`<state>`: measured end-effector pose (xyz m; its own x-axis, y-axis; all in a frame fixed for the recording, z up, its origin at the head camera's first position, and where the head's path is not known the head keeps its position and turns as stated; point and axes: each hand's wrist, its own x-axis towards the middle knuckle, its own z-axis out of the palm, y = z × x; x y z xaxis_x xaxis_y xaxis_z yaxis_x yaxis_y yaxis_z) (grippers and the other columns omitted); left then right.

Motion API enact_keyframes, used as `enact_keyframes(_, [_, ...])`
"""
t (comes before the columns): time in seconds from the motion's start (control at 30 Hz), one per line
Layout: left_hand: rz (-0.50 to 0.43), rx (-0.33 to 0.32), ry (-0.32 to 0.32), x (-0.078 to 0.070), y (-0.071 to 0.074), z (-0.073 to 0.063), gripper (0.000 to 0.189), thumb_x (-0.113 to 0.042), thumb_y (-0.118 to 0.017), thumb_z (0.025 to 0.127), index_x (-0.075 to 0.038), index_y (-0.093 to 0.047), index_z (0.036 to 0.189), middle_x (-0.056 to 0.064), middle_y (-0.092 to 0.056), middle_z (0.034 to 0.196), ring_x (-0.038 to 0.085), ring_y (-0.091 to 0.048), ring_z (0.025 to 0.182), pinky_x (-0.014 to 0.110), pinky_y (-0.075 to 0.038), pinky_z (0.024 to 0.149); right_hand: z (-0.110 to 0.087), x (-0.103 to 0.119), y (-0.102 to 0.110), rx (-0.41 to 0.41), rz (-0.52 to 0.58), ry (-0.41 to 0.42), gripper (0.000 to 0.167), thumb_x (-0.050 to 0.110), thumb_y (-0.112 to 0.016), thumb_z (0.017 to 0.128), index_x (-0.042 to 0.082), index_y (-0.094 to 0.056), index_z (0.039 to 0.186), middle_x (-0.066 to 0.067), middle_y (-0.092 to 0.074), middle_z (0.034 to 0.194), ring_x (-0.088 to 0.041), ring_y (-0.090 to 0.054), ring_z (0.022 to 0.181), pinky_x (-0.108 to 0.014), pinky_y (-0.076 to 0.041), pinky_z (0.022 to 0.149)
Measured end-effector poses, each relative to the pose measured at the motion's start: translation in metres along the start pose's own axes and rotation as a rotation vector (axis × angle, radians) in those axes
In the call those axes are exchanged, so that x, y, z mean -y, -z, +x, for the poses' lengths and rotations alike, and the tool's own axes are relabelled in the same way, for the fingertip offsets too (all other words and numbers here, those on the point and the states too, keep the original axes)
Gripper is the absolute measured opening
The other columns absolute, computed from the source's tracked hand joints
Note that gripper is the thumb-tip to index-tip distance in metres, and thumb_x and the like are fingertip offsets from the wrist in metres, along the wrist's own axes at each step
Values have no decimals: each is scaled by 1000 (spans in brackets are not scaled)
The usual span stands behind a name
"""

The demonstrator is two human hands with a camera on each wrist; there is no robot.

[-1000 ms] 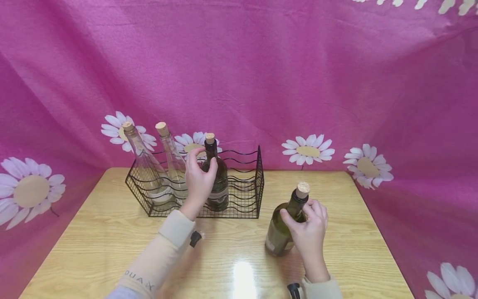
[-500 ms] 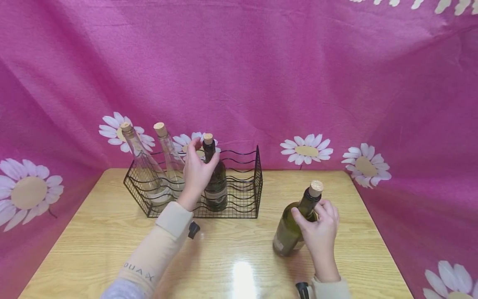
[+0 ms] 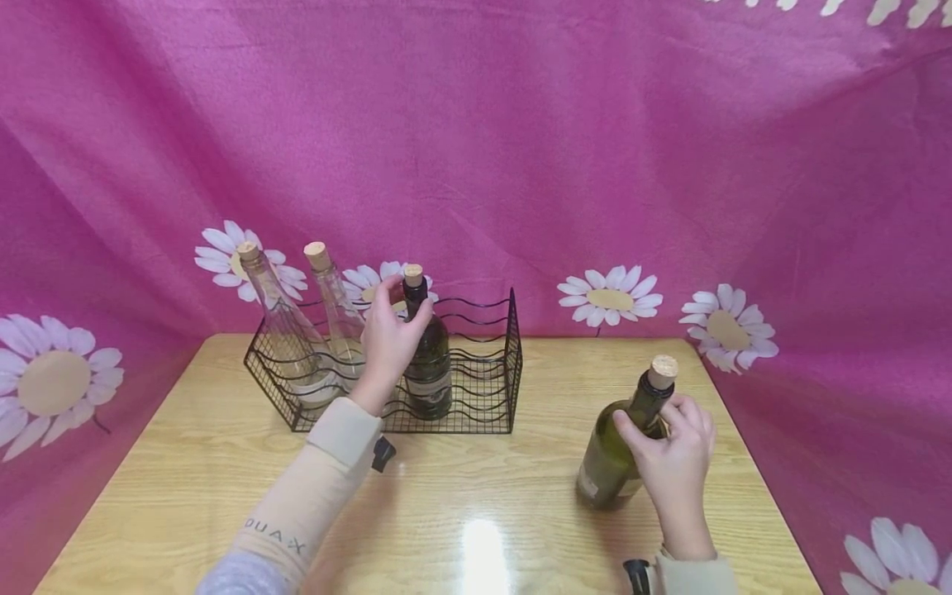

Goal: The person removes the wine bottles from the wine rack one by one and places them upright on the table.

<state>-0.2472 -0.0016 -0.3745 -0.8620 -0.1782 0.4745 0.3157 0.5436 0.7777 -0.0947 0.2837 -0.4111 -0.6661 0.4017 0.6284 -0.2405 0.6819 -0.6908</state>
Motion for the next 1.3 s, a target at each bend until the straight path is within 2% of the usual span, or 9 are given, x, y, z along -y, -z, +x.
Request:
enact_keyframes(0.13, [17, 9, -1, 0, 0, 0, 49, -35, -63, 78, -14, -47, 120, 5, -59, 107, 19, -54, 95, 45, -40, 75, 2, -3, 5, -15, -27, -16, 20, -6, -74, 59, -6, -65, 76, 31, -43, 88, -14, -37, 89, -46, -21, 84])
enact_keyframes(0.23, [25, 4, -11, 1, -1, 0, 48, -34, -62, 78, -14, -48, 119, 5, -60, 106, 19, -55, 93, 44, -41, 74, 2, -6, 9, -17, -44, -30, 20, -4, -74, 60, -6, -65, 78, 29, -41, 84, -19, -37, 86, -47, -21, 82])
enact_keyframes(0.43, [26, -8, -41, 4, -2, 0, 45, -33, -62, 78, -12, -49, 117, 4, -60, 102, 19, -56, 91, 43, -42, 70, 2, -8, 13, -6, -107, -49, 22, -4, -75, 59, -7, -66, 79, 22, -37, 88, -4, -29, 86, -42, -23, 76])
enact_keyframes(0.63, [42, -11, -57, 4, -3, 1, 44, -33, -61, 79, -11, -51, 116, 5, -61, 102, 20, -57, 89, 43, -42, 69, 1, -11, 17, -12, -142, -103, 22, 1, -75, 61, -7, -66, 80, 17, -36, 87, 0, -29, 85, -35, -24, 72])
enact_keyframes(0.83, [55, 4, -38, 6, -4, 2, 44, -36, -60, 78, -12, -52, 114, 4, -61, 102, 19, -57, 90, 44, -42, 70, 1, -17, 23, -27, -181, -128, 23, 4, -75, 63, -6, -66, 81, 12, -38, 86, -2, -30, 82, -35, -24, 69])
enact_keyframes(1.13, [82, 40, -18, 7, -6, 3, 42, -38, -60, 79, -13, -53, 112, 3, -60, 100, 19, -56, 91, 45, -41, 71, 3, -27, 35, -91, -207, -202, 28, 7, -75, 65, -10, -64, 84, 25, -32, 86, 6, -27, 85, -33, -25, 75])
enact_keyframes(1.3, [133, 58, 2, 8, -8, 2, 34, -37, -61, 79, -13, -54, 101, 3, -57, 90, 19, -55, 84, 44, -41, 66, 4, -35, 43, -138, -213, -228, 30, 7, -75, 64, -12, -64, 85, 27, -33, 84, 8, -27, 84, -32, -25, 77])
